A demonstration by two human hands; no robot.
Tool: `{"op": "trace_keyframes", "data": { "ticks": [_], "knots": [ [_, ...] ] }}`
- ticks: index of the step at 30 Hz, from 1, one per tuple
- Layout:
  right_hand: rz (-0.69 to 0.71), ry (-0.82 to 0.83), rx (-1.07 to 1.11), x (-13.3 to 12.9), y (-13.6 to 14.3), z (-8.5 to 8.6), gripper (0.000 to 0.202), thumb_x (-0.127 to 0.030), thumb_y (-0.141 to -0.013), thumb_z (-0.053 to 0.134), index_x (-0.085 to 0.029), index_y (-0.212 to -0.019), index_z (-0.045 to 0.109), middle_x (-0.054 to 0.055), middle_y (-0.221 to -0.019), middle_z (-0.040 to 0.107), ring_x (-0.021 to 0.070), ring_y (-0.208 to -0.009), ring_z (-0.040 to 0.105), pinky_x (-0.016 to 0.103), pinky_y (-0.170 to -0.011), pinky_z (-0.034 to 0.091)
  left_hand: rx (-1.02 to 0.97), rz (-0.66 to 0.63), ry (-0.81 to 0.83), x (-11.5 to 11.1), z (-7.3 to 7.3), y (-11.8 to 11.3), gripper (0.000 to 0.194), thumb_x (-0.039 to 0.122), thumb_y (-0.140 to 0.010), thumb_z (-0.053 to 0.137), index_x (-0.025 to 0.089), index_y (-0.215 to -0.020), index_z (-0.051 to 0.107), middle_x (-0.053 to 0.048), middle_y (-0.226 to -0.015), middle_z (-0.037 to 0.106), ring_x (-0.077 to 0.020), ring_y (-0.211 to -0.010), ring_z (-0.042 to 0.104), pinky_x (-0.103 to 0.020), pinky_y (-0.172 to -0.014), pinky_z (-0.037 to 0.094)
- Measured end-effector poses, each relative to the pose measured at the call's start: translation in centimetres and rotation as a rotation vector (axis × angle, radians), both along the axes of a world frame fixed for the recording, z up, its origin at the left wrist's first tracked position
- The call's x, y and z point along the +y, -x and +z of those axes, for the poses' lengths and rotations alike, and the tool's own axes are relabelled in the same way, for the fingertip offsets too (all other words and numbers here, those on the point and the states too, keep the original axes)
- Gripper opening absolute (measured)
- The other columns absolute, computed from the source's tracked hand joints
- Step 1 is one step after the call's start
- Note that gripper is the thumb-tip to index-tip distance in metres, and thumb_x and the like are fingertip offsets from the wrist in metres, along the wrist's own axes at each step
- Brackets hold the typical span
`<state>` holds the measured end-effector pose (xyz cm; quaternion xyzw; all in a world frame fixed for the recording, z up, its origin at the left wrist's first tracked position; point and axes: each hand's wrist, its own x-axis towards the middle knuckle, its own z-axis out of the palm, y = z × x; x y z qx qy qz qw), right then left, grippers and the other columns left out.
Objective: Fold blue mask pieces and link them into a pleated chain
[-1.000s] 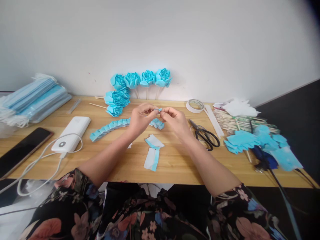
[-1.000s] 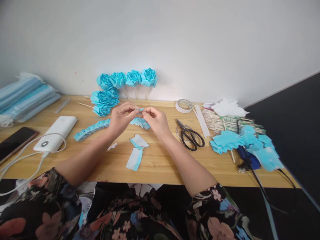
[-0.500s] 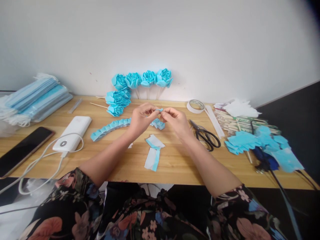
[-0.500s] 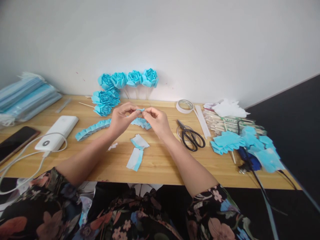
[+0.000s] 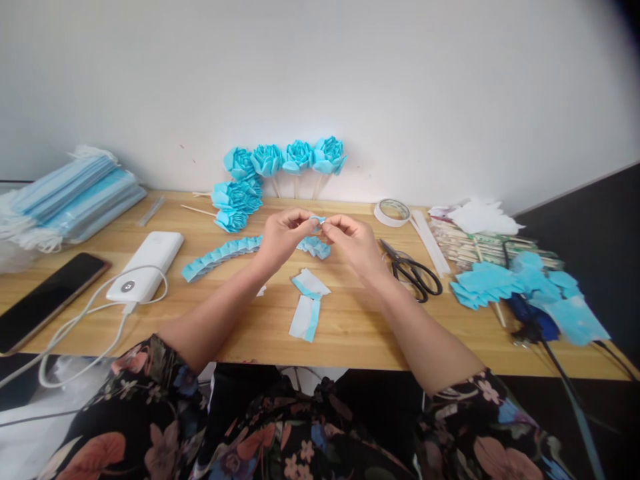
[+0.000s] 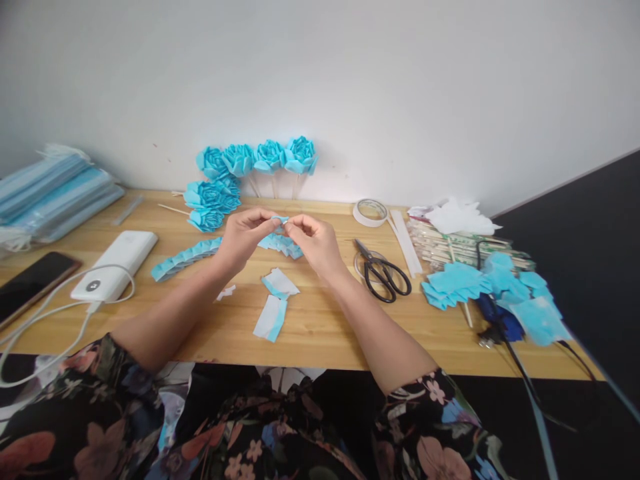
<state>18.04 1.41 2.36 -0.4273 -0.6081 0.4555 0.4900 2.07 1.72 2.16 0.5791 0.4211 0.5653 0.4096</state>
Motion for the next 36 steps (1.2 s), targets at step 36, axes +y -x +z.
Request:
{"op": "trace_keyframes", "data": {
  "ticks": [36],
  "knots": [
    [0.626,-0.454,-0.762,-3.6,7.0,-2.2,0.026,-0.011,-0.088,0.047,-0.020,-0.093,0.071,0.005,-0.093,0.075,0.0195,-0.090,0.067,0.034,-0.083,0.049,-0.156,-0.137,0.289,3.7,0.2,5.0,0.023,0.026,-0.085,0.071,0.015,-0.070,0.058,0.003,-0.056,0.055,-0.0055,-0.051,0.052,-0.018,-0.053,0.038]
  ]
}}
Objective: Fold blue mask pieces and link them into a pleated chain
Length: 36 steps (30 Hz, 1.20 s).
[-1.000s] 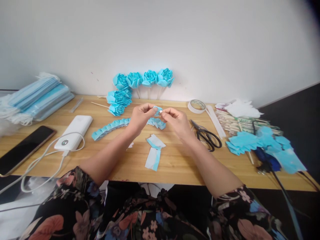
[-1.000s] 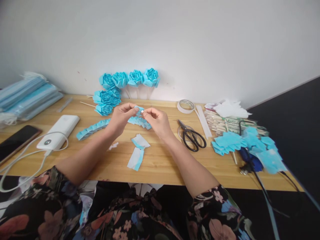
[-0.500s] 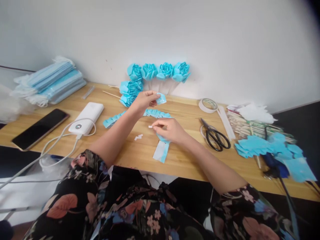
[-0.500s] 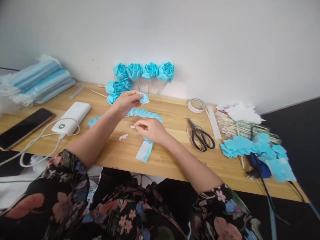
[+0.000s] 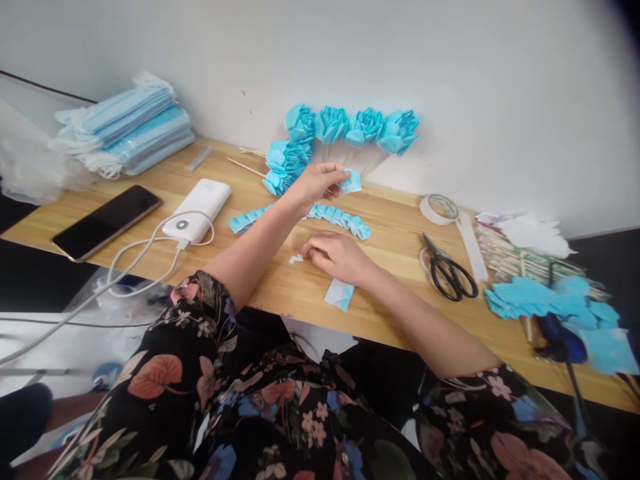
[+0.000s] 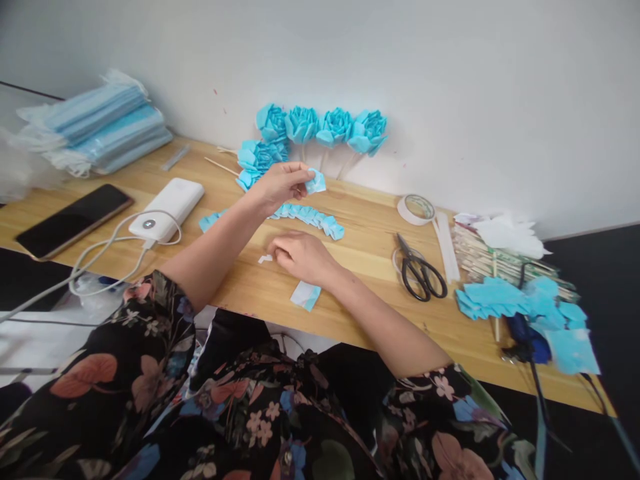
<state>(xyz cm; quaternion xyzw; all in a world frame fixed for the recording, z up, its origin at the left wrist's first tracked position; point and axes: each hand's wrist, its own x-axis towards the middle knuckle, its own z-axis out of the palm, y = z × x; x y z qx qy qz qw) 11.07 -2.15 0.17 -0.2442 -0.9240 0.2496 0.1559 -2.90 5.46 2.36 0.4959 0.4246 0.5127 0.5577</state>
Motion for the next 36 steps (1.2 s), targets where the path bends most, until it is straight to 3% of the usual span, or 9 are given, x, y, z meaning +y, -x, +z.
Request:
{"op": "trace_keyframes", "data": {
  "ticks": [3,6,9,14,16,20,22,32,36],
  "knots": [
    [0.047,-0.064,-0.029,0.0,-0.2,0.9,0.026,-0.024,-0.095,0.048,-0.022,-0.093,0.074,0.005,-0.097,0.076,0.0224,-0.095,0.066,0.039,-0.090,0.047,-0.010,-0.010,0.004,0.1,-0.1,0.0,0.021,0.025,-0.085,0.070,0.014,-0.071,0.059,0.003,-0.056,0.056,-0.0061,-0.050,0.051,-0.020,-0.053,0.037],
    [-0.005,-0.073,-0.045,0.0,-0.9,1.6,0.030,-0.032,-0.099,0.047,-0.024,-0.104,0.075,0.005,-0.097,0.076,0.0231,-0.095,0.066,0.040,-0.091,0.045,-0.026,-0.037,0.015,0.1,-0.3,0.0,0.019,0.023,-0.087,0.067,0.015,-0.071,0.061,0.002,-0.054,0.056,-0.0070,-0.049,0.051,-0.021,-0.052,0.036],
    [-0.065,-0.070,-0.043,-0.6,-1.2,1.5,0.033,-0.026,-0.099,0.046,-0.024,-0.121,0.070,0.005,-0.093,0.076,0.0229,-0.094,0.066,0.040,-0.089,0.045,-0.034,-0.057,0.010,0.1,-0.7,-0.1,0.020,0.025,-0.087,0.066,0.015,-0.070,0.061,0.002,-0.052,0.055,-0.0076,-0.048,0.049,-0.021,-0.051,0.034],
    [-0.009,-0.160,-0.006,-1.1,-1.5,1.6,0.034,-0.021,-0.087,0.064,-0.023,-0.120,0.069,0.009,-0.111,0.071,0.0248,-0.105,0.061,0.041,-0.093,0.046,-0.008,-0.093,-0.016,-0.1,-1.1,-0.3,0.021,0.029,-0.084,0.068,0.015,-0.069,0.063,0.001,-0.052,0.055,-0.0084,-0.048,0.048,-0.021,-0.048,0.034],
    [-0.146,-0.128,0.069,-0.4,-2.4,2.4,0.023,-0.024,-0.087,0.064,-0.023,-0.109,0.072,0.008,-0.110,0.072,0.0239,-0.101,0.062,0.039,-0.090,0.047,0.009,-0.112,-0.028,-0.2,-1.2,-0.4,0.022,0.032,-0.081,0.070,0.015,-0.068,0.064,0.001,-0.051,0.054,-0.0086,-0.047,0.048,-0.022,-0.048,0.034],
    [-0.584,-0.023,0.293,2.3,-5.5,4.3,0.020,-0.031,-0.090,0.057,-0.020,-0.088,0.074,0.001,-0.075,0.071,0.0170,-0.068,0.060,0.030,-0.066,0.044,0.076,-0.148,-0.051,-0.4,-1.1,-0.7,0.023,0.036,-0.077,0.072,0.016,-0.068,0.066,0.001,-0.051,0.055,-0.0094,-0.048,0.049,-0.022,-0.049,0.034],
    [-0.664,-0.020,0.340,3.6,-6.8,4.7,0.020,-0.032,-0.086,0.059,-0.019,-0.085,0.074,0.001,-0.073,0.070,0.0165,-0.067,0.059,0.029,-0.065,0.043,0.116,-0.170,-0.068,-0.5,-1.0,-0.8,0.023,0.037,-0.076,0.071,0.016,-0.068,0.067,0.001,-0.051,0.056,-0.0096,-0.049,0.050,-0.022,-0.049,0.034],
    [-0.583,0.258,0.338,5.5,-7.5,3.4,0.026,-0.040,-0.076,0.064,-0.017,-0.081,0.074,0.001,-0.070,0.068,0.0141,-0.065,0.057,0.028,-0.063,0.042,0.226,-0.208,-0.109,-1.0,-0.9,-1.4,0.023,0.038,-0.074,0.072,0.016,-0.069,0.070,0.001,-0.050,0.053,-0.0095,-0.048,0.047,-0.022,-0.047,0.033],
    [-0.598,0.269,0.384,5.8,-7.6,3.3,0.021,-0.037,-0.074,0.065,-0.017,-0.076,0.071,-0.001,-0.067,0.065,0.0120,-0.061,0.053,0.027,-0.061,0.041,0.218,-0.197,-0.145,-0.8,-1.1,-1.3,0.033,0.048,-0.078,0.069,0.016,-0.067,0.068,-0.001,-0.054,0.056,-0.0110,-0.051,0.049,-0.023,-0.049,0.035]
  ]
}}
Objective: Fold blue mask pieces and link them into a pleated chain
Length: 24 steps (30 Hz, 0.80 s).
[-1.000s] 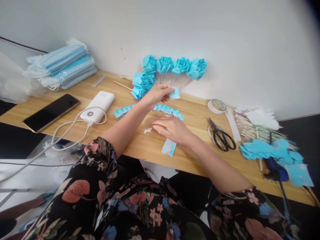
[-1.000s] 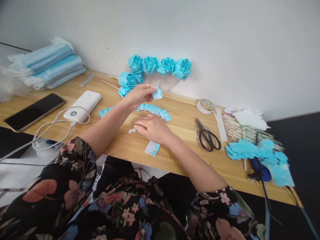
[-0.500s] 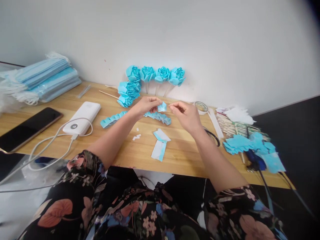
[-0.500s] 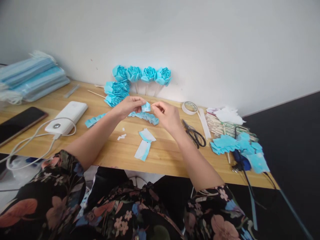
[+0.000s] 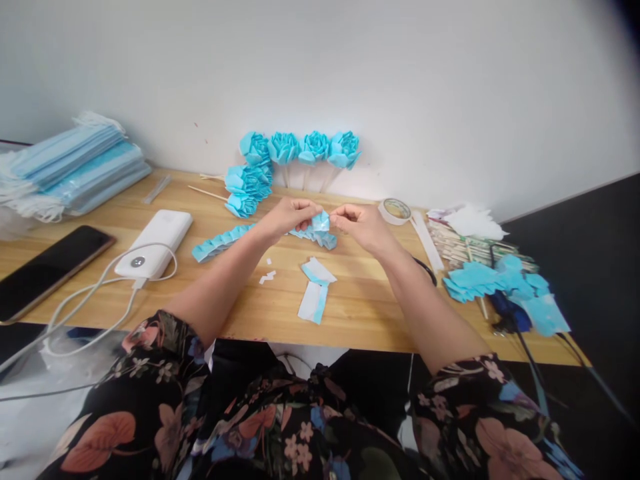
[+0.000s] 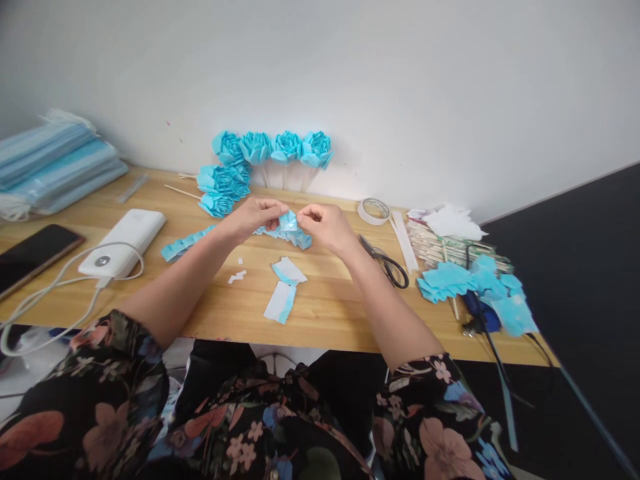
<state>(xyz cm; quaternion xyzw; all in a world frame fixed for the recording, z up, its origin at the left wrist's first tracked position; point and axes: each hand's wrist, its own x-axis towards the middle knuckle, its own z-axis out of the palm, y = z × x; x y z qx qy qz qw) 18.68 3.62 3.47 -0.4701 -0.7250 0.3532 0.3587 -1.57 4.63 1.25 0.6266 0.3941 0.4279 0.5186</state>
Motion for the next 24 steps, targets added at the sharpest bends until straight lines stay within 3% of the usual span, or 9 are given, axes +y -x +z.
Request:
{"op": "trace_keyframes", "data": {
  "ticks": [3,6,8,12,16,20,24],
  "knots": [
    [-0.107,-0.059,0.126,0.2,-0.8,0.0,0.017,-0.035,-0.075,0.065,-0.019,-0.074,0.069,-0.002,-0.066,0.062,0.0105,-0.059,0.049,0.026,-0.059,0.041,0.029,0.103,-0.096,0.2,-0.1,0.2,0.039,0.052,-0.085,0.060,0.016,-0.076,0.071,-0.004,-0.065,0.064,-0.0129,-0.057,0.053,-0.024,-0.053,0.038],
    [-0.202,-0.056,0.309,0.4,-2.2,-0.1,0.017,-0.037,-0.076,0.066,-0.021,-0.073,0.065,-0.003,-0.065,0.058,0.0101,-0.058,0.047,0.025,-0.058,0.042,0.271,0.211,-0.230,0.7,0.0,-0.1,0.030,0.042,-0.084,0.060,0.016,-0.082,0.076,-0.004,-0.069,0.068,-0.0154,-0.061,0.055,-0.026,-0.058,0.037],
    [-0.218,-0.024,0.405,0.4,-3.2,-0.6,0.020,-0.041,-0.075,0.067,-0.022,-0.074,0.062,-0.004,-0.066,0.056,0.0097,-0.059,0.048,0.024,-0.058,0.043,0.467,0.212,-0.353,1.2,0.2,-1.1,0.020,0.032,-0.081,0.063,0.018,-0.080,0.077,-0.005,-0.073,0.070,-0.0184,-0.068,0.058,-0.027,-0.063,0.037],
    [-0.237,0.054,0.487,0.3,-4.6,-2.3,0.029,-0.050,-0.070,0.069,-0.024,-0.078,0.059,-0.004,-0.070,0.054,0.0105,-0.063,0.051,0.023,-0.058,0.043,0.774,0.007,-0.532,2.6,0.8,-4.1,0.015,0.015,-0.073,0.062,0.020,-0.072,0.076,-0.007,-0.081,0.073,-0.0231,-0.081,0.062,-0.029,-0.072,0.038],
    [-0.262,0.117,0.546,0.1,-5.2,-4.1,0.035,-0.054,-0.067,0.072,-0.024,-0.077,0.058,-0.004,-0.070,0.055,0.0114,-0.067,0.053,0.023,-0.058,0.044,0.974,-0.186,-0.436,4.2,0.7,-6.1,0.011,0.010,-0.063,0.069,0.020,-0.058,0.071,-0.006,-0.067,0.069,-0.0233,-0.076,0.062,-0.029,-0.071,0.035],
    [-0.235,0.169,0.613,0.1,-5.4,-5.0,0.033,-0.050,-0.067,0.076,-0.022,-0.077,0.061,-0.004,-0.071,0.056,0.0104,-0.067,0.052,0.021,-0.059,0.044,0.894,-0.282,-0.338,4.8,-0.1,-6.3,0.013,0.010,-0.058,0.070,0.022,-0.054,0.068,-0.001,-0.057,0.063,-0.0182,-0.060,0.054,-0.028,-0.064,0.030],
    [-0.210,0.206,0.643,0.2,-5.4,-5.2,0.031,-0.047,-0.068,0.077,-0.021,-0.073,0.061,-0.004,-0.070,0.055,0.0095,-0.065,0.050,0.020,-0.058,0.043,0.835,-0.306,-0.348,4.6,-0.8,-5.9,0.014,0.008,-0.058,0.066,0.021,-0.051,0.064,0.000,-0.057,0.062,-0.0149,-0.054,0.046,-0.028,-0.059,0.027]
  ]
}}
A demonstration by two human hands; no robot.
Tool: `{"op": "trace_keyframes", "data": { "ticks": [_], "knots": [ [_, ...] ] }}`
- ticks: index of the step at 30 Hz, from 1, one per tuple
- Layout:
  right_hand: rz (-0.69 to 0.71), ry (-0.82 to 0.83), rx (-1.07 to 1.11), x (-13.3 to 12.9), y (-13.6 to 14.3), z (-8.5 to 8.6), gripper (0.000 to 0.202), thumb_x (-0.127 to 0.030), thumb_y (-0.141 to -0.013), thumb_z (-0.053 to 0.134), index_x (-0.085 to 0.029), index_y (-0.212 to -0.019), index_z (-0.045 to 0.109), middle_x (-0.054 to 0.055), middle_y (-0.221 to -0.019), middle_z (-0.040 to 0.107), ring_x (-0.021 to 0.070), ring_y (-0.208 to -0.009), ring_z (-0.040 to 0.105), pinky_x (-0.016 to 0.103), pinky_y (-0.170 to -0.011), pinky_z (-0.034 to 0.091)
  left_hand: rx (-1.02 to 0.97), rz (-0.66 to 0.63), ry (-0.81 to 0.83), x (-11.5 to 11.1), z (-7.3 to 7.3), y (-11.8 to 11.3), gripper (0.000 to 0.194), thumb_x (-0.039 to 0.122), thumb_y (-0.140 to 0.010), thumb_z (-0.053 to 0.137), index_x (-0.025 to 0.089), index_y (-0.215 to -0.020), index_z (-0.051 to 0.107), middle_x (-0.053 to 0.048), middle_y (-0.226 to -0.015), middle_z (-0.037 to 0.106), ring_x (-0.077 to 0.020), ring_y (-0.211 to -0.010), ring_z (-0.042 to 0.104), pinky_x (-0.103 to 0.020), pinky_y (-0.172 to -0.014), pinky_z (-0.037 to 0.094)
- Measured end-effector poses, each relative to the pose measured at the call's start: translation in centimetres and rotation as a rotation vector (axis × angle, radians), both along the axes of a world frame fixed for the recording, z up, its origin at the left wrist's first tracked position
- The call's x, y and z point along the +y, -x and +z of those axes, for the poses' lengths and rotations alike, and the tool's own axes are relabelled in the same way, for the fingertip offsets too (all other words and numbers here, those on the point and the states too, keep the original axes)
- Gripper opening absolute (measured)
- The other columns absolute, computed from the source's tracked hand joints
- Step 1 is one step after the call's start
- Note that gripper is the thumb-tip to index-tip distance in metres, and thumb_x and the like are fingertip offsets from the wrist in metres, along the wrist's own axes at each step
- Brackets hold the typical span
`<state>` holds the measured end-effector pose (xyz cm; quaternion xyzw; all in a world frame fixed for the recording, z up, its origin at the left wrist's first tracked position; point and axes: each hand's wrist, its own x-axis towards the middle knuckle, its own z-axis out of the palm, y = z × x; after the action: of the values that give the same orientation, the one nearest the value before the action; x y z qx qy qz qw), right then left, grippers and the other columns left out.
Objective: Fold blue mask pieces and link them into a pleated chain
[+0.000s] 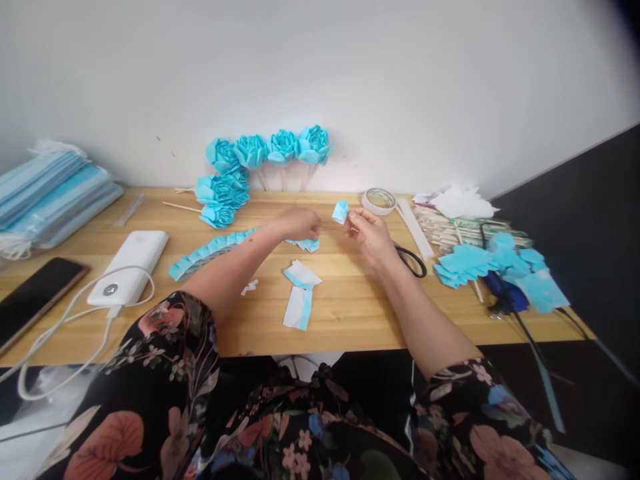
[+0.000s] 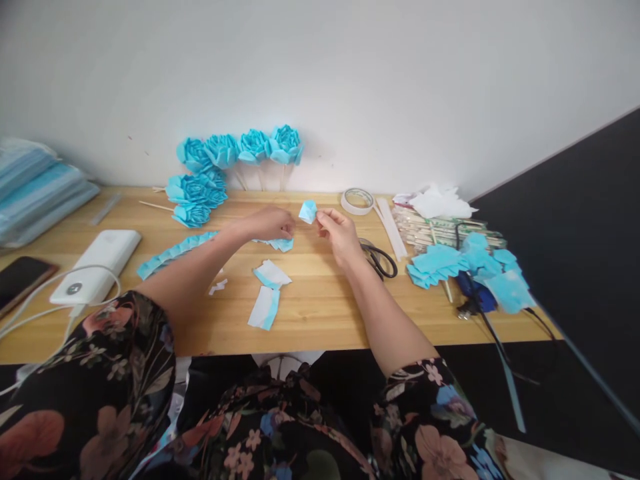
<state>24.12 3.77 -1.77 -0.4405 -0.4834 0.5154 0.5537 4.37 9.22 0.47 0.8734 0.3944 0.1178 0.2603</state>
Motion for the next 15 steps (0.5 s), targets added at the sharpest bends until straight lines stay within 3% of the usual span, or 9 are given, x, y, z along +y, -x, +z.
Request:
{"op": "trace_keyframes", "data": {
  "ticks": [3,9,15],
  "knots": [
    [0.006,0.001,-0.009,-0.2,0.2,0.1,0.030,-0.047,-0.070,0.075,-0.021,-0.074,0.061,-0.004,-0.069,0.056,0.0095,-0.064,0.050,0.021,-0.058,0.043,-0.068,0.016,0.021,-0.1,0.1,0.6,0.008,0.013,-0.062,0.064,0.019,-0.056,0.064,0.000,-0.059,0.062,-0.0147,-0.055,0.047,-0.027,-0.059,0.028],
    [0.000,0.067,-0.040,-0.9,1.0,0.2,0.032,-0.048,-0.067,0.075,-0.020,-0.069,0.059,-0.004,-0.068,0.055,0.0088,-0.063,0.050,0.020,-0.057,0.042,-0.450,0.271,0.137,0.1,0.1,1.9,0.011,0.027,-0.068,0.063,0.017,-0.069,0.060,0.001,-0.066,0.060,-0.0126,-0.061,0.049,-0.024,-0.060,0.035],
    [-0.023,0.118,-0.002,-1.0,1.7,-0.1,0.029,-0.045,-0.065,0.078,-0.020,-0.069,0.064,-0.004,-0.069,0.058,0.0082,-0.063,0.049,0.019,-0.056,0.042,-0.479,0.380,0.085,-0.2,-0.3,1.4,0.010,0.026,-0.070,0.059,0.016,-0.072,0.057,0.001,-0.067,0.060,-0.0128,-0.063,0.052,-0.023,-0.057,0.035]
  ]
}}
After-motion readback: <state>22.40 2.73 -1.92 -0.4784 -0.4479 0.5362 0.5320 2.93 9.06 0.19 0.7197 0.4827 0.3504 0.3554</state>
